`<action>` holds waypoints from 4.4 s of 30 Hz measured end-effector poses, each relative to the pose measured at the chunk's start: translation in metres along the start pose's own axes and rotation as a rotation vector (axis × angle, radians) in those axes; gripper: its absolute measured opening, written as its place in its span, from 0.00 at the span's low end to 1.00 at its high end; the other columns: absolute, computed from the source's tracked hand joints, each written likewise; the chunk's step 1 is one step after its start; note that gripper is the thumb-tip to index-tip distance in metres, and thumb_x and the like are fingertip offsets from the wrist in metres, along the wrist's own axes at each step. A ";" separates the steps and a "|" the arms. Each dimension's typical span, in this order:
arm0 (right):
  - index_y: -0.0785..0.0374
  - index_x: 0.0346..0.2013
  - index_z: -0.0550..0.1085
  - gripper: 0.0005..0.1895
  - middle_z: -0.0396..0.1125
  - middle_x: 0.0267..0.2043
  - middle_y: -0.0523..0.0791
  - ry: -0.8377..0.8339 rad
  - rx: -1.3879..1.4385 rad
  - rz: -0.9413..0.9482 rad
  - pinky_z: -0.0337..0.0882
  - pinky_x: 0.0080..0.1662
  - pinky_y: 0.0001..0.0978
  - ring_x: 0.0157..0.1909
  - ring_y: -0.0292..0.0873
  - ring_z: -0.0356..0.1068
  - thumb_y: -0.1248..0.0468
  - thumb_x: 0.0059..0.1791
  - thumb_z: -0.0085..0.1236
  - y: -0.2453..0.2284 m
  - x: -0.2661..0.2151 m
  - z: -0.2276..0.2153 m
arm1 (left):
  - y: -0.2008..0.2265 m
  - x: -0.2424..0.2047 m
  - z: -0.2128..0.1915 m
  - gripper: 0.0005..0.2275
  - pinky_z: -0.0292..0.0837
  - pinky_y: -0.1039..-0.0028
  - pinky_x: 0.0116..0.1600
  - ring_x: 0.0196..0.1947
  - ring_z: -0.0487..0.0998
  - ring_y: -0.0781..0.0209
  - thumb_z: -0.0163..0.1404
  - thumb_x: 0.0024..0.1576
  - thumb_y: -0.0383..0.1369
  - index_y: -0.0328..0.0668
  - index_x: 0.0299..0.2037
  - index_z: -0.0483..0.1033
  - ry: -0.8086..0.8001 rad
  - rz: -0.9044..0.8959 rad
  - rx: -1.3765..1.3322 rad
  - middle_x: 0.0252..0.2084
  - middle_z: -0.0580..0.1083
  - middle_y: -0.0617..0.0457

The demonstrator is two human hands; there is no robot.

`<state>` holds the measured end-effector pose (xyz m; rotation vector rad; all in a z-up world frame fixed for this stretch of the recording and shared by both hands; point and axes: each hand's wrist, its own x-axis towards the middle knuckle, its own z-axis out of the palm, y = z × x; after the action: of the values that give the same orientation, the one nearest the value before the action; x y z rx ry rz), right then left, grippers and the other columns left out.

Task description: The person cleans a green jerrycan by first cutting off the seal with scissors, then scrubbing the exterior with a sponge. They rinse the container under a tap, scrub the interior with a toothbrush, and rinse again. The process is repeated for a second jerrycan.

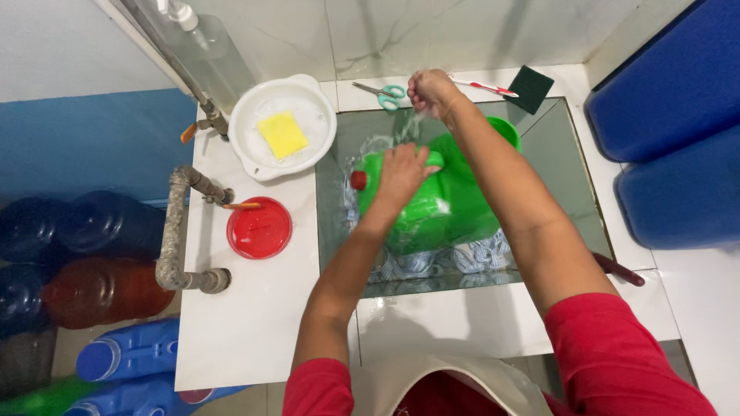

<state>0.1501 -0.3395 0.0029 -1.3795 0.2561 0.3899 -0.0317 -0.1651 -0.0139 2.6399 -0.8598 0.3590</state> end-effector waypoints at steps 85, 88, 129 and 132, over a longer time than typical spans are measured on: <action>0.63 0.41 0.82 0.14 0.74 0.46 0.57 -0.324 -1.684 -0.279 0.75 0.52 0.50 0.49 0.59 0.74 0.60 0.43 0.62 0.171 -0.002 -0.063 | 0.011 -0.162 -0.025 0.10 0.75 0.56 0.35 0.31 0.80 0.43 0.62 0.47 0.37 0.44 0.33 0.77 -0.083 -0.118 -0.192 0.30 0.78 0.45; 0.60 0.39 0.81 0.13 0.72 0.45 0.58 -0.121 -1.660 -0.317 0.75 0.46 0.54 0.46 0.62 0.75 0.64 0.41 0.61 0.149 -0.035 -0.124 | 0.015 -0.152 -0.058 0.13 0.75 0.56 0.35 0.30 0.81 0.43 0.63 0.46 0.37 0.43 0.38 0.80 0.030 -0.152 -0.134 0.30 0.78 0.43; 0.55 0.46 0.80 0.21 0.73 0.48 0.47 -0.364 -1.938 -0.450 0.74 0.51 0.45 0.52 0.52 0.72 0.58 0.39 0.70 -0.084 -0.339 -0.085 | -0.164 -0.291 -0.239 0.09 0.68 0.72 0.33 0.27 0.77 0.62 0.60 0.60 0.31 0.28 0.38 0.79 0.296 -0.869 -0.075 0.30 0.75 0.47; 0.55 0.53 0.77 0.25 0.76 0.42 0.49 -0.540 -1.718 -0.302 0.75 0.48 0.47 0.44 0.54 0.76 0.56 0.41 0.67 -0.088 -0.334 -0.095 | -0.166 -0.293 -0.239 0.09 0.68 0.72 0.33 0.27 0.77 0.62 0.60 0.61 0.30 0.28 0.38 0.79 0.300 -0.869 -0.071 0.30 0.75 0.47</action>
<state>-0.1127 -0.4845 0.1984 -2.8070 -0.9767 0.7541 -0.1926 0.2074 0.0649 2.5055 0.3718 0.4443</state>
